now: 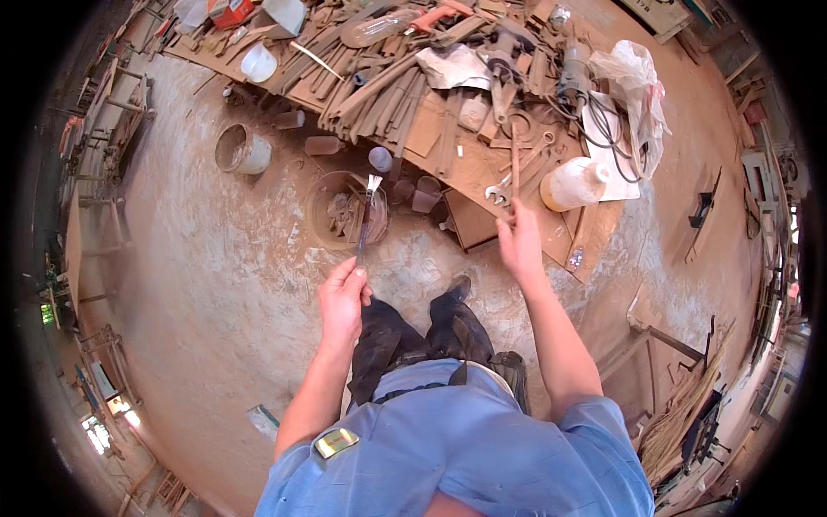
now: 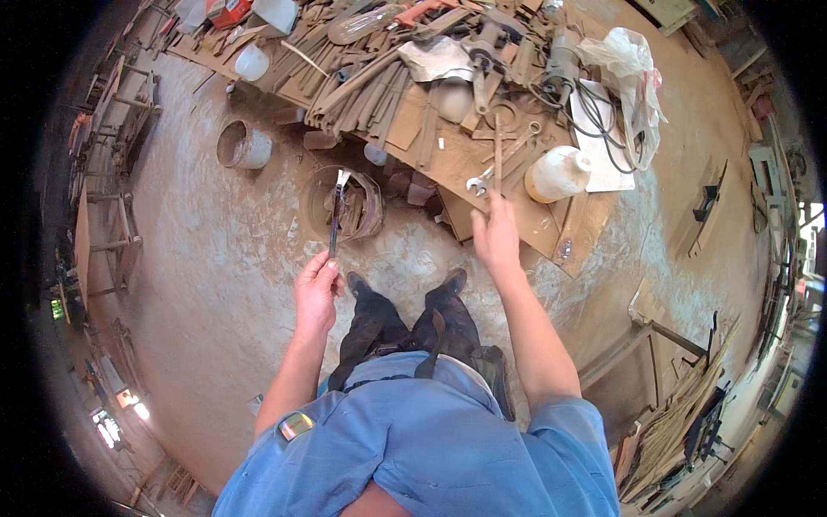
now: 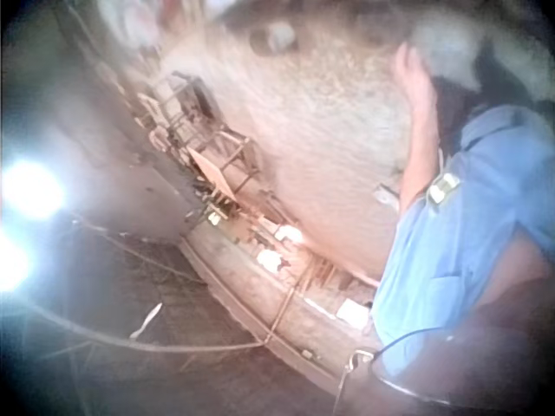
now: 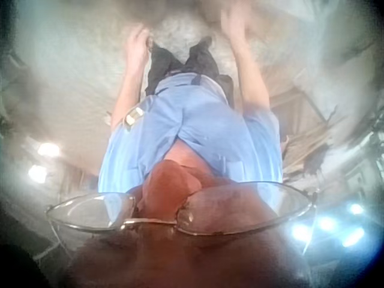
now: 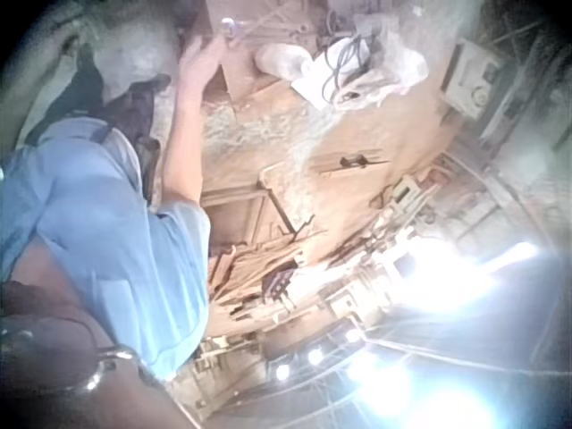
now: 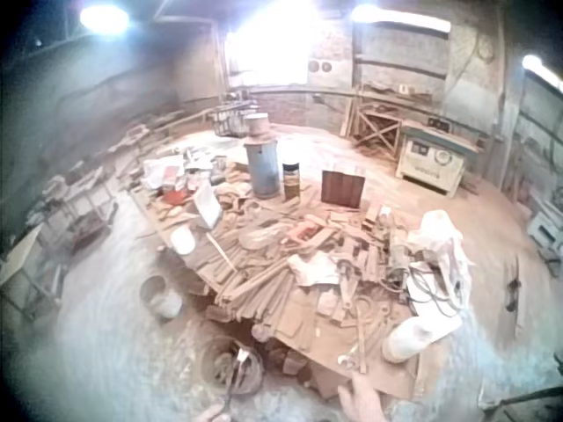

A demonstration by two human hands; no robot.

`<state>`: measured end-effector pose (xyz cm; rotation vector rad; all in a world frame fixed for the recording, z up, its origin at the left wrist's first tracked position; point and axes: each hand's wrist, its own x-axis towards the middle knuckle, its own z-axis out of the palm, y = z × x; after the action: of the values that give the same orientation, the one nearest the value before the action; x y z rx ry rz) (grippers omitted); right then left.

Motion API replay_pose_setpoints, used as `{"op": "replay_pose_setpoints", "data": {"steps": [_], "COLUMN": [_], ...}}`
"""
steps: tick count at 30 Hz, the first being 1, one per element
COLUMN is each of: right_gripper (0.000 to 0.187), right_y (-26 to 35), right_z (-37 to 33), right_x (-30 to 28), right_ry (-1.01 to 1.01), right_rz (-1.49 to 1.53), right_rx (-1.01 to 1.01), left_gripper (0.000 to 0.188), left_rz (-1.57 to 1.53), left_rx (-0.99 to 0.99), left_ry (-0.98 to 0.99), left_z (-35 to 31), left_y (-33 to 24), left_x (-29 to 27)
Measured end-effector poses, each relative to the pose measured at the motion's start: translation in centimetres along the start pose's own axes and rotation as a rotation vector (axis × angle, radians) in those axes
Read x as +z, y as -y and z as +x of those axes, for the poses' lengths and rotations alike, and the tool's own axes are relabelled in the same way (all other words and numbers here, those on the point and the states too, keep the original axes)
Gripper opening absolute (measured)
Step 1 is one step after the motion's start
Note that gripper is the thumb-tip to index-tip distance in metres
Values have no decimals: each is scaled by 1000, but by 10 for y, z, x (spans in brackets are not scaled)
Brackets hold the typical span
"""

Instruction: The person applies glue to small wooden pieces using a brush, then uses a hammer to join them together. The person handles multiple wooden pieces and assembles them into a larger structure.

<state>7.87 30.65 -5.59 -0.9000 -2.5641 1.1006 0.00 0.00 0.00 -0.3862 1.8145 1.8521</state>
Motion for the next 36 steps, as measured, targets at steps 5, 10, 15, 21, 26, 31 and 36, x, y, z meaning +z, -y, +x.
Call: {"op": "replay_pose_setpoints", "data": {"steps": [5,10,15,21,26,31,36], "right_gripper": [38,38,43,50,47,34,18], "right_y": [143,249,307,346,361,362,287], "right_z": [-79,-105,-106,-101,-77,-51,-24], "right_x": [59,129,182,208,215,210,162], "right_ry": [316,413,402,417,363,224,65], "right_rz": [204,336,252,83,54,223,259], "right_rx": [-253,-245,-509,-600,-645,-538,-155], "left_gripper": [28,27,25,20,16,20,31], "left_rz": [-204,-273,-271,-358,-483,-172,129], "left_rx": [-220,-287,-280,-304,-363,-321,-42], "left_ry": [102,282,324,391,543,502,352], "left_z": [11,32,55,75,94,111,174], "left_y": [-41,-64,-86,-107,-112,-144,-170], "left_x": [-65,-127,-192,-227,-229,-226,-246]}}
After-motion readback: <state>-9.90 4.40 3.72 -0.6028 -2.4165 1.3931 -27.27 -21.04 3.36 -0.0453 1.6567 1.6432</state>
